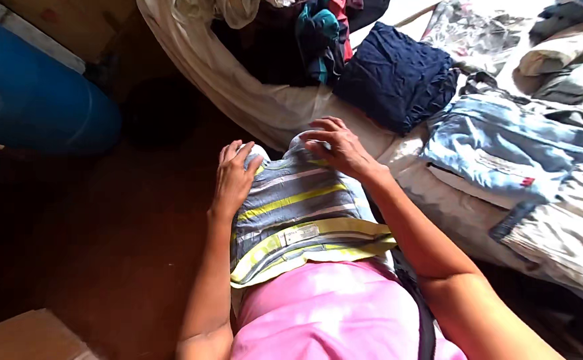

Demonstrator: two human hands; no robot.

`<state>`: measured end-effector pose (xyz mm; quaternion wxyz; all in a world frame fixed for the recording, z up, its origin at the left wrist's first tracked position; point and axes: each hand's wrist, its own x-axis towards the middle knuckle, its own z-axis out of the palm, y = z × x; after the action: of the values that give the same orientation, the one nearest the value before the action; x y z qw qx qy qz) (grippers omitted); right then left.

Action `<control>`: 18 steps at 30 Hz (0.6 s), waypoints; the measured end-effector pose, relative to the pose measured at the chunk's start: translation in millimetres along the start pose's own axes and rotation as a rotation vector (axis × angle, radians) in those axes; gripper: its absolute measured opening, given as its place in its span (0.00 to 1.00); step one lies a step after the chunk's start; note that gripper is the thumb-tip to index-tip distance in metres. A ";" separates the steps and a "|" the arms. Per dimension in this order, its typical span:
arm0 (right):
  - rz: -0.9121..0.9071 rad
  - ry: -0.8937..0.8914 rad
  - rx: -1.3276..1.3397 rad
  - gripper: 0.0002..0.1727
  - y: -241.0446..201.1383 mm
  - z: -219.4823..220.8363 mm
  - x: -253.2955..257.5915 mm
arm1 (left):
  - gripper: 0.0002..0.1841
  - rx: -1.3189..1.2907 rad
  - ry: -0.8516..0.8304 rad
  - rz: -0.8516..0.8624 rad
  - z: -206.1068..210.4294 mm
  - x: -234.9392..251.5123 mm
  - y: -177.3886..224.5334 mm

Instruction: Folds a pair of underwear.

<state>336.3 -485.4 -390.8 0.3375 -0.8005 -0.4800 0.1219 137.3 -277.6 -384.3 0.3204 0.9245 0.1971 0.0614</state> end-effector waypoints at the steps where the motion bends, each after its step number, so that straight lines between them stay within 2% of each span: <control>1: 0.003 -0.064 -0.038 0.23 -1.8 10.0 5.9 | 0.25 0.008 -0.024 0.023 5.5 2.2 -2.0; 3: 0.011 -0.158 -0.104 0.28 -2.5 23.4 11.6 | 0.22 -0.023 0.008 0.065 11.6 4.7 -9.0; 5: -0.037 -0.140 -0.113 0.22 -1.0 33.2 7.5 | 0.18 -0.074 0.060 0.092 14.1 2.2 -15.1; 7: -0.097 -0.038 -0.029 0.15 4.2 37.3 2.5 | 0.15 -0.108 0.135 0.141 19.2 -0.9 -18.5; 12: -0.171 0.237 0.381 0.04 13.4 29.8 -16.9 | 0.07 -0.264 0.385 0.262 25.3 -14.8 -21.4; 14: -0.163 0.289 0.375 0.03 9.1 21.2 -36.3 | 0.05 -0.303 0.440 0.344 18.5 -31.2 -19.1; 18: -0.192 0.236 0.243 0.03 3.8 10.3 -81.0 | 0.02 -0.217 0.399 0.406 15.0 -74.7 -17.2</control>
<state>292.3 -551.1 -411.4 0.4958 -0.7132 -0.4928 0.0515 67.0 -304.0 -405.8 0.3533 0.8752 0.0597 0.3251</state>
